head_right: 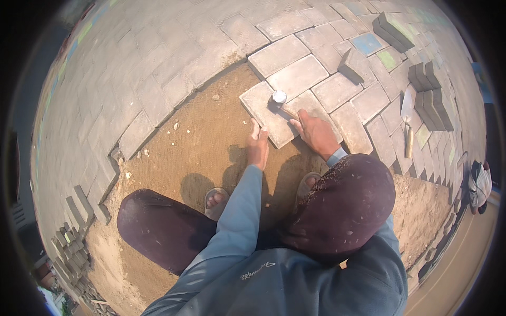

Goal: The person kneels on the ground and lays rectangular pavers onto a prepared sand bed. They use a hammer to tap the pavers into place and a trowel to level the sand. A tape measure is used to check spacing.

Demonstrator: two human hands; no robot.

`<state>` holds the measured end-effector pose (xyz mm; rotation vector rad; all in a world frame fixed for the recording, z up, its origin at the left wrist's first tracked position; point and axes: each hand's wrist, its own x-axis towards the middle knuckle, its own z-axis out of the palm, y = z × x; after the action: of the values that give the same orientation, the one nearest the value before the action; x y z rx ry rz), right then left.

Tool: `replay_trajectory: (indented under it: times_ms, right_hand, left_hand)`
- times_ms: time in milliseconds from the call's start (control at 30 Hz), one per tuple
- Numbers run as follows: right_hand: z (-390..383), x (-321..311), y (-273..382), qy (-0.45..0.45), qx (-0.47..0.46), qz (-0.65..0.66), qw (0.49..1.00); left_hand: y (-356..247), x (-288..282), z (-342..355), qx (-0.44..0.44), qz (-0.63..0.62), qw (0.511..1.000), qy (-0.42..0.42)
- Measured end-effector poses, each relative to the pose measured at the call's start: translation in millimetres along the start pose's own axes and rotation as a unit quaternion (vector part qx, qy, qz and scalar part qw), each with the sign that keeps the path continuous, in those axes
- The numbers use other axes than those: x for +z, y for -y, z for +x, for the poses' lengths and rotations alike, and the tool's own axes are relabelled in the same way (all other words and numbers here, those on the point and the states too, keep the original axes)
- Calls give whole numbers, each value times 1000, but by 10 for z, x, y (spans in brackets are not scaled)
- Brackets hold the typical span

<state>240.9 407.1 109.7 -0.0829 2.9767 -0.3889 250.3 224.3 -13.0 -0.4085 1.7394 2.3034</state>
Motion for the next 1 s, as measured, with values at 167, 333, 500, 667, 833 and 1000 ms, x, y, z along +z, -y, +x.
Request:
replay_trajectory:
  times_ms: [167,333,500,667,833,1000]
  right_hand:
    - [-197,-105,246,17,44,55,997]
    - [-206,-111,146,79,42,40,995]
    - [-282,360,-163,-34,93,200,975]
    - [-514,375,-357,11,241,437,866]
    - [-742,-264,-945,14,225,413,883]
    - [-1011,-464,-2048,-45,212,308,926]
  left_hand:
    - [-115,-50,-18,-11,22,999,-22]
    - [-284,-26,-111,-77,66,995,-18]
    - [-220,63,-83,-35,26,999,-12]
    - [-384,173,-103,-26,118,992,-42]
    - [-442,352,138,303,502,794,-162]
    - [-494,934,139,300,560,765,105]
